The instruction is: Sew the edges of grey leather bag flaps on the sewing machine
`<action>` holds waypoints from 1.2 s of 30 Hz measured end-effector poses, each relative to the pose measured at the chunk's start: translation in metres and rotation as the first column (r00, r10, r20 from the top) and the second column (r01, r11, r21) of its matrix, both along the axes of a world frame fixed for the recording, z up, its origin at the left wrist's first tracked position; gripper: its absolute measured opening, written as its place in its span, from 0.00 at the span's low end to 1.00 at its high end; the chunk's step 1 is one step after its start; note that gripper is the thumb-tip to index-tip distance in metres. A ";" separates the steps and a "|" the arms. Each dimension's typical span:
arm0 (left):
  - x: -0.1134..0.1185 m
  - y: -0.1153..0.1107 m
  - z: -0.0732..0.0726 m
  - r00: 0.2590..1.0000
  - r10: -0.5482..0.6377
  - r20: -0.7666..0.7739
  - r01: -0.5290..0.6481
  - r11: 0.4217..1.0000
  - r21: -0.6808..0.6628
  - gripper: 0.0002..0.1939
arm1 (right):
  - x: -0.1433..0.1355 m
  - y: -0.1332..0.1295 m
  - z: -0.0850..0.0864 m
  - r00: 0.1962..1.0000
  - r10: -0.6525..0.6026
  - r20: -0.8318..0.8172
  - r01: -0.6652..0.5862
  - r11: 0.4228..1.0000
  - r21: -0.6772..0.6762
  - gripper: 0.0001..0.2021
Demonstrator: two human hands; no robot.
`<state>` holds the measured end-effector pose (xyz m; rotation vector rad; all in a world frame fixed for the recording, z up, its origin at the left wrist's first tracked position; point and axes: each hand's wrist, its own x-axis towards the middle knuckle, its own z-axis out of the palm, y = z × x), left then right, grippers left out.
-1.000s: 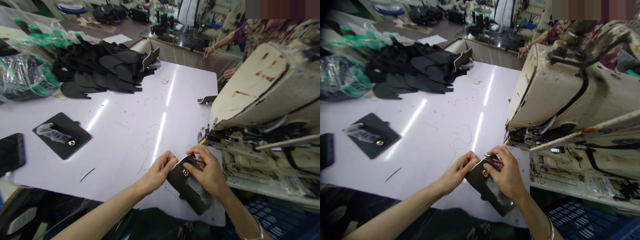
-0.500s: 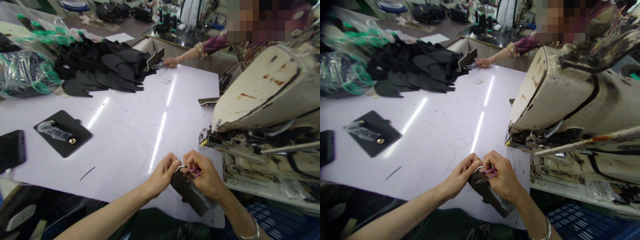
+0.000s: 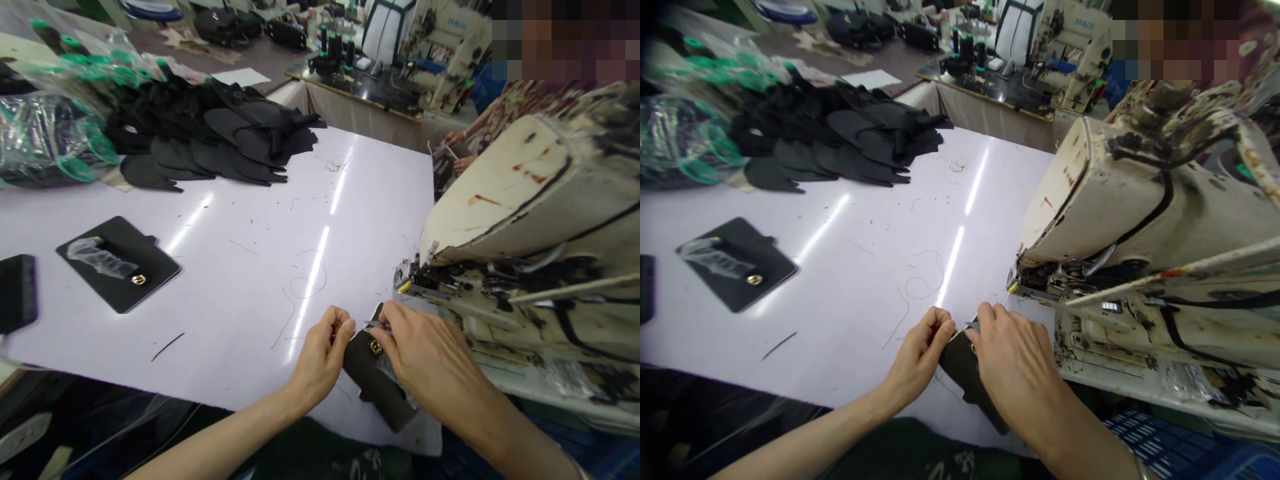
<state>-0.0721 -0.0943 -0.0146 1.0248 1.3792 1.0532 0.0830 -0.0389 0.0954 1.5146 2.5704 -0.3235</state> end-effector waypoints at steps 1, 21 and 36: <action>0.000 0.000 0.001 1.000 0.004 -0.012 -0.004 1.000 0.007 0.15 | -0.003 0.001 0.002 0.999 0.023 0.035 -0.023 1.000 -0.011 0.06; 0.003 0.001 -0.004 0.998 0.034 -0.045 -0.032 0.998 0.056 0.14 | -0.045 0.033 0.011 0.987 0.149 0.057 -0.139 0.979 -0.148 0.06; -0.018 0.007 -0.024 0.817 -0.114 0.565 0.235 0.961 -0.147 0.18 | 0.092 -0.013 -0.096 0.496 -0.643 -0.584 0.473 0.764 -0.439 0.21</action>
